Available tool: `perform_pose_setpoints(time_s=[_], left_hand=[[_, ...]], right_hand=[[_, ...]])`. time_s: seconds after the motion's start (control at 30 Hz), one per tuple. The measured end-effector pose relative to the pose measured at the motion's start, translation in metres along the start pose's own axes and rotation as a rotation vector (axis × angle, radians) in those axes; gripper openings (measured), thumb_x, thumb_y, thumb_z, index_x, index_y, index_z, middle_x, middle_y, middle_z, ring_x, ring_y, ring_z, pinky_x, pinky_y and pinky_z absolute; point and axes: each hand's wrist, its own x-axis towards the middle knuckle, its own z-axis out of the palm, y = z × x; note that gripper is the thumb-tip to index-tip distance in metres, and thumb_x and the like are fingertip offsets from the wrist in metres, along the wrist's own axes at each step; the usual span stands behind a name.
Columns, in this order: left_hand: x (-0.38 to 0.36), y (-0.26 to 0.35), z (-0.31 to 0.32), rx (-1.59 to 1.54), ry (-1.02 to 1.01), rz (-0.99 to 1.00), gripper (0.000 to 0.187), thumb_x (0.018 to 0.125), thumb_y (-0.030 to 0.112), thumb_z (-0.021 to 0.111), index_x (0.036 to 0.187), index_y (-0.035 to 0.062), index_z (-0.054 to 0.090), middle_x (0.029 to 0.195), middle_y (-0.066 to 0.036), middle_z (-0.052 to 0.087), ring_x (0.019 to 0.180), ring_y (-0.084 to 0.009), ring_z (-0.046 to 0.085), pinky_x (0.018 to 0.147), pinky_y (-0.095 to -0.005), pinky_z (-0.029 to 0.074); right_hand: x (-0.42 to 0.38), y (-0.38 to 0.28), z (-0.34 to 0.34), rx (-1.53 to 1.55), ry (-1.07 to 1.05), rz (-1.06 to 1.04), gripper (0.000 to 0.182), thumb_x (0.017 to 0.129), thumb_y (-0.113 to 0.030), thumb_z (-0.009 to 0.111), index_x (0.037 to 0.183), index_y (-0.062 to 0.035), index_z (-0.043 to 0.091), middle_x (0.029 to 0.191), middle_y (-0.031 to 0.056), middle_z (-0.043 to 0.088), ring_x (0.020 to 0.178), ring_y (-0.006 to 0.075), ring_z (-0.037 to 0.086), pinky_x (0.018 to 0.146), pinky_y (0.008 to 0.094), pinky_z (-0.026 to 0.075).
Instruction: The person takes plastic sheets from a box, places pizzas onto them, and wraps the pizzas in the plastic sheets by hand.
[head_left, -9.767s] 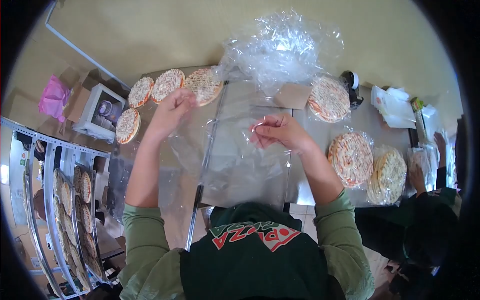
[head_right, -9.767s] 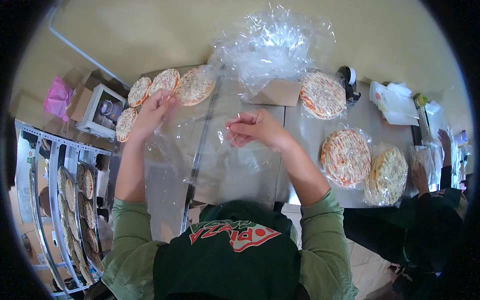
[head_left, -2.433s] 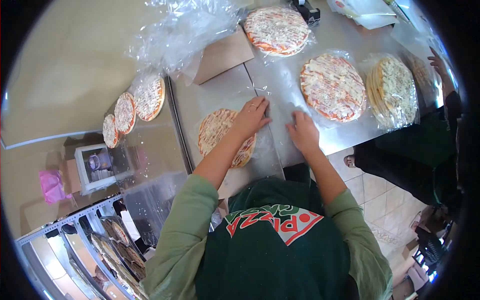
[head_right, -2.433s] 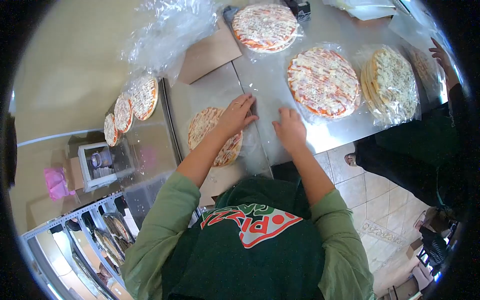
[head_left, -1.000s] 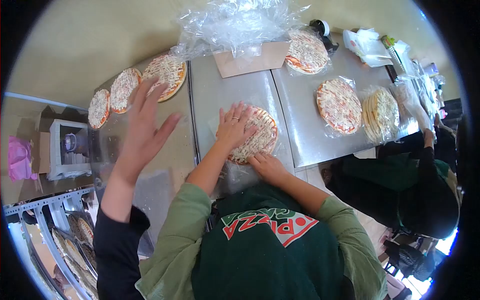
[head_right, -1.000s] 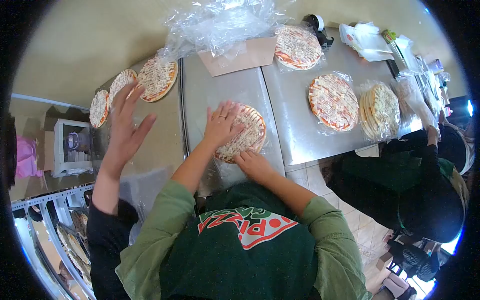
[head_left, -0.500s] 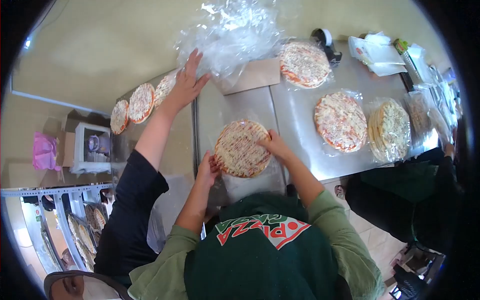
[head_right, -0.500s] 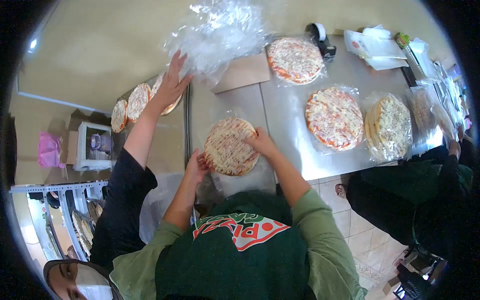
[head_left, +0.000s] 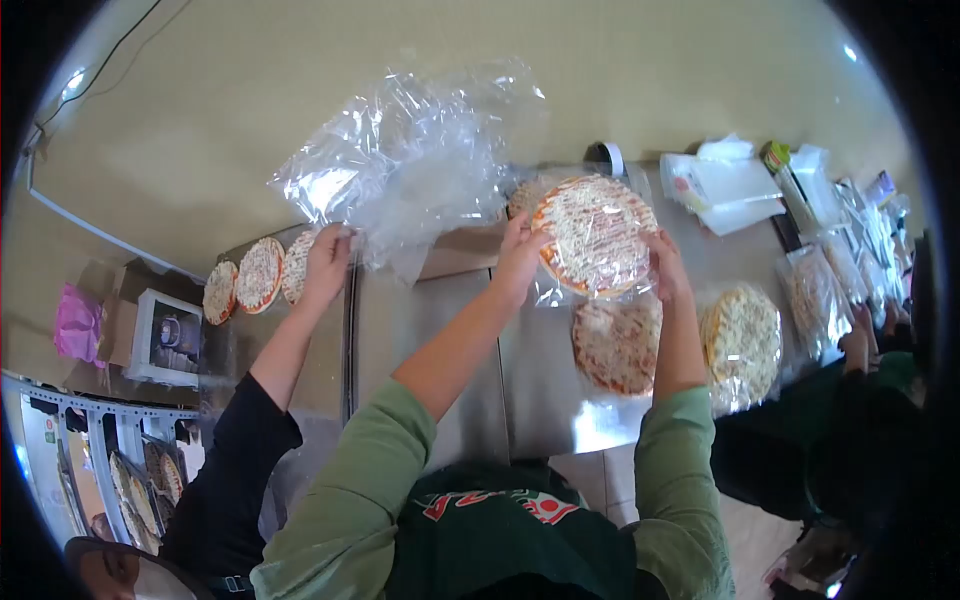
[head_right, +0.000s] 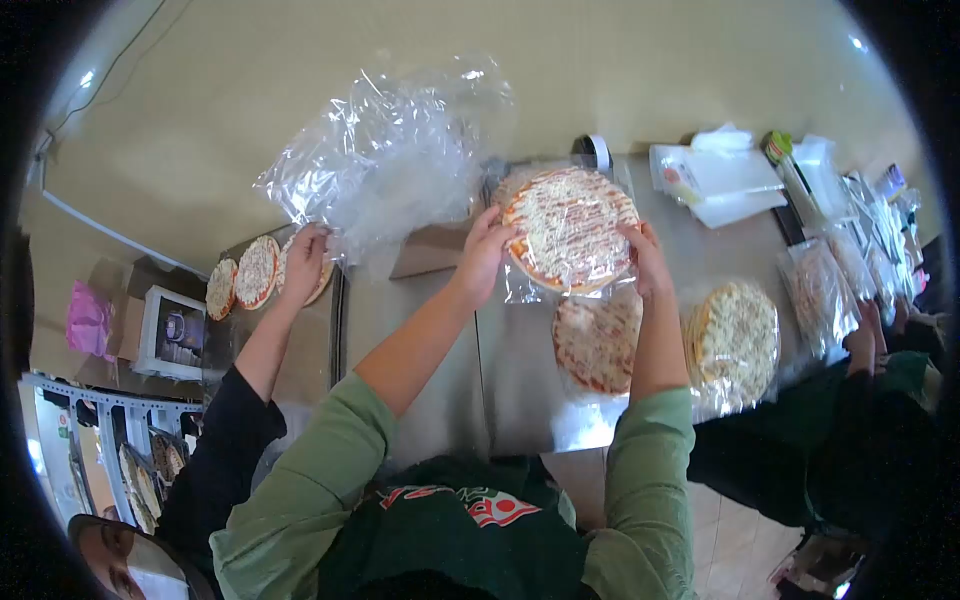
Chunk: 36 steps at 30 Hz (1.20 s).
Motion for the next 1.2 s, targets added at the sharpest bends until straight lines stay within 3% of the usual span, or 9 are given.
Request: perform_pose_setpoints(time_s=[0.13,0.27,0.4,0.53,0.63,0.77,0.93,1.07,1.2], left_hand=[[0.034,0.013,0.001,0.132,-0.059,0.153,0.062,0.079,0.006,0.055,0.133,-0.0001,0.025,0.121,-0.015,0.047,0.112,-0.0224,0.046,0.093,-0.0309,0.036],[0.04,-0.028,-0.02,0.766,0.129,0.58,0.048,0.08,0.009,0.057,0.124,-0.0005,0.039,0.114,-0.018,0.051,0.109,-0.0259,0.049,0.093,-0.0334,0.037],[-0.02,0.022,-0.023,0.987,-0.156,0.883,0.038,0.077,0.012,0.062,0.113,0.0056,0.051,0.111,-0.019,0.052,0.105,-0.0299,0.051,0.091,-0.0378,0.039],[-0.02,0.069,-0.056,1.279,0.078,1.333,0.043,0.073,0.018,0.066,0.113,0.0089,0.052,0.118,-0.019,0.048,0.108,-0.0328,0.047,0.091,-0.0434,0.038],[-0.007,0.111,-0.079,1.528,0.582,1.107,0.054,0.073,0.026,0.065,0.122,0.014,0.047,0.131,-0.019,0.034,0.118,-0.0334,0.035,0.098,-0.0471,0.028],[-0.005,0.144,-0.109,1.78,0.811,0.98,0.053,0.074,0.026,0.063,0.124,0.0198,0.046,0.136,-0.013,0.031,0.125,-0.0336,0.028,0.1,-0.0513,0.022],[-0.04,0.193,-0.154,1.694,1.165,1.179,0.057,0.076,0.028,0.062,0.128,0.0186,0.041,0.139,-0.014,0.025,0.129,-0.033,0.021,0.103,-0.0519,0.012],[-0.054,0.178,-0.17,1.1,0.998,1.534,0.08,0.072,0.033,0.07,0.134,0.0063,0.025,0.141,-0.02,0.014,0.131,-0.0394,0.012,0.102,-0.0555,0.01],[-0.061,0.15,-0.161,0.765,0.643,1.399,0.096,0.072,0.041,0.068,0.138,0.0017,0.01,0.142,-0.025,0.006,0.132,-0.0413,0.006,0.103,-0.0552,0.008]], right_hand=[[0.075,0.009,0.014,0.063,-0.11,0.029,0.023,0.079,-0.015,0.062,0.097,-0.0071,0.051,0.084,0.0,0.057,0.075,0.0085,0.054,0.065,0.0232,0.045],[0.108,0.042,0.027,0.015,-0.09,0.017,0.022,0.08,-0.012,0.057,0.1,-0.0045,0.052,0.088,0.0042,0.059,0.078,0.0125,0.057,0.07,0.0251,0.048],[0.103,0.044,0.037,-0.116,0.011,0.019,0.021,0.081,-0.014,0.059,0.097,-0.004,0.052,0.074,-0.0003,0.052,0.065,0.0059,0.049,0.06,0.0208,0.044],[0.091,0.023,0.051,-0.793,0.23,-0.169,0.04,0.082,-0.018,0.058,0.117,-0.0002,0.047,0.09,0.0085,0.055,0.079,0.0172,0.055,0.07,0.0295,0.046],[0.074,0.004,0.088,-1.022,0.35,-0.8,0.048,0.08,-0.02,0.06,0.12,0.0017,0.043,0.101,0.0171,0.053,0.094,0.0292,0.051,0.083,0.0368,0.041],[0.017,-0.032,0.166,-0.985,0.227,-0.961,0.045,0.08,-0.017,0.059,0.119,-0.0007,0.045,0.11,0.0208,0.047,0.105,0.034,0.044,0.091,0.039,0.035],[-0.034,-0.032,0.231,-1.007,0.163,-1.207,0.049,0.078,-0.019,0.064,0.12,-0.0027,0.045,0.121,0.0198,0.041,0.112,0.0348,0.039,0.094,0.0415,0.032],[-0.069,-0.029,0.296,-0.739,0.041,-1.38,0.063,0.073,-0.025,0.069,0.124,-0.0046,0.039,0.132,0.0217,0.03,0.122,0.0374,0.028,0.098,0.0466,0.027],[-0.057,-0.019,0.327,-0.962,0.065,-1.295,0.073,0.074,-0.035,0.068,0.132,-0.0111,0.03,0.136,0.0251,0.021,0.129,0.0401,0.017,0.1,0.0555,0.018]])
